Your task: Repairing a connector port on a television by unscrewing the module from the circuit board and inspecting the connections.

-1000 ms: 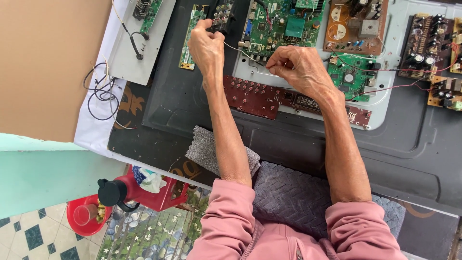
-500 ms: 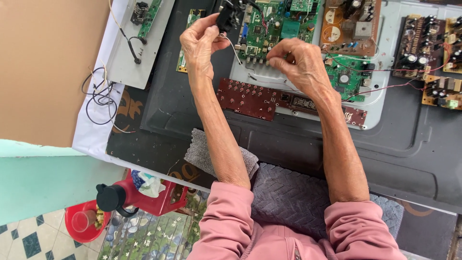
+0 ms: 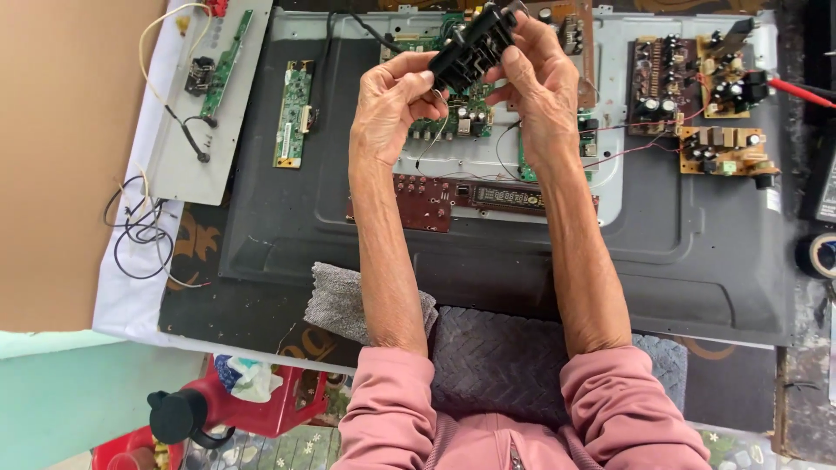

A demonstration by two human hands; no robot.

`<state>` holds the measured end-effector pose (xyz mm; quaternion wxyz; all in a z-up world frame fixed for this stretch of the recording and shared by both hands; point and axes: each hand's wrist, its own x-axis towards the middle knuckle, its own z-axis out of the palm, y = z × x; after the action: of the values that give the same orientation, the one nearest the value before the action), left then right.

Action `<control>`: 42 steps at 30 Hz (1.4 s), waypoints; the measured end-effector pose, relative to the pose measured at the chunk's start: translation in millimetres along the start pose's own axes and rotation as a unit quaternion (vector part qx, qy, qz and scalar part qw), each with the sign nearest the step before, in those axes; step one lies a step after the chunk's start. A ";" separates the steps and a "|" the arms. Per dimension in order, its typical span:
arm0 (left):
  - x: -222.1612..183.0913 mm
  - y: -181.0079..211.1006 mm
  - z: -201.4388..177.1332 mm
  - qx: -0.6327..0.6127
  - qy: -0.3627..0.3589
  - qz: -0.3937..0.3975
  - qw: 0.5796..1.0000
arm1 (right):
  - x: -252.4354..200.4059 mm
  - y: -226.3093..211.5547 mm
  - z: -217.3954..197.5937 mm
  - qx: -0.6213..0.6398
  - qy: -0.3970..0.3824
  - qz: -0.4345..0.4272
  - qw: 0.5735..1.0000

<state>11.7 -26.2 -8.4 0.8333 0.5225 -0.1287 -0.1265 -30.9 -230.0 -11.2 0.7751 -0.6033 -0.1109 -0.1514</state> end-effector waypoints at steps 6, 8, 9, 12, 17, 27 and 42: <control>-5.9 5.7 13.6 0.083 -0.009 0.013 0.996 | -3.7 -6.0 -6.0 -0.029 0.036 -0.005 0.999; -6.6 12.3 19.5 0.140 -0.006 0.018 0.990 | -2.8 -3.0 -8.9 -0.029 0.031 -0.025 0.999; -7.4 15.0 22.2 0.195 0.000 0.023 0.981 | -2.5 -1.1 -10.4 -0.030 0.024 -0.042 0.998; -4.0 8.4 21.3 0.226 -0.022 0.052 0.973 | -1.6 -7.2 -11.4 -0.040 -0.009 -0.073 0.997; -8.1 16.0 23.5 0.206 -0.071 0.070 0.973 | -3.3 -18.6 -9.6 -0.034 -0.056 -0.096 0.993; -19.4 27.6 45.9 0.225 -0.122 0.079 0.964 | -3.7 -24.9 -3.6 0.006 -0.019 -0.059 0.998; -14.7 25.9 50.6 0.439 -0.046 0.272 0.855 | 2.6 -9.9 -20.2 0.069 -0.005 -0.056 0.996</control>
<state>-17.6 -52.6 35.1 0.5112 0.7722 -0.3461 0.1505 -32.3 -252.1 -6.4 0.8048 -0.5415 -0.1590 -0.1837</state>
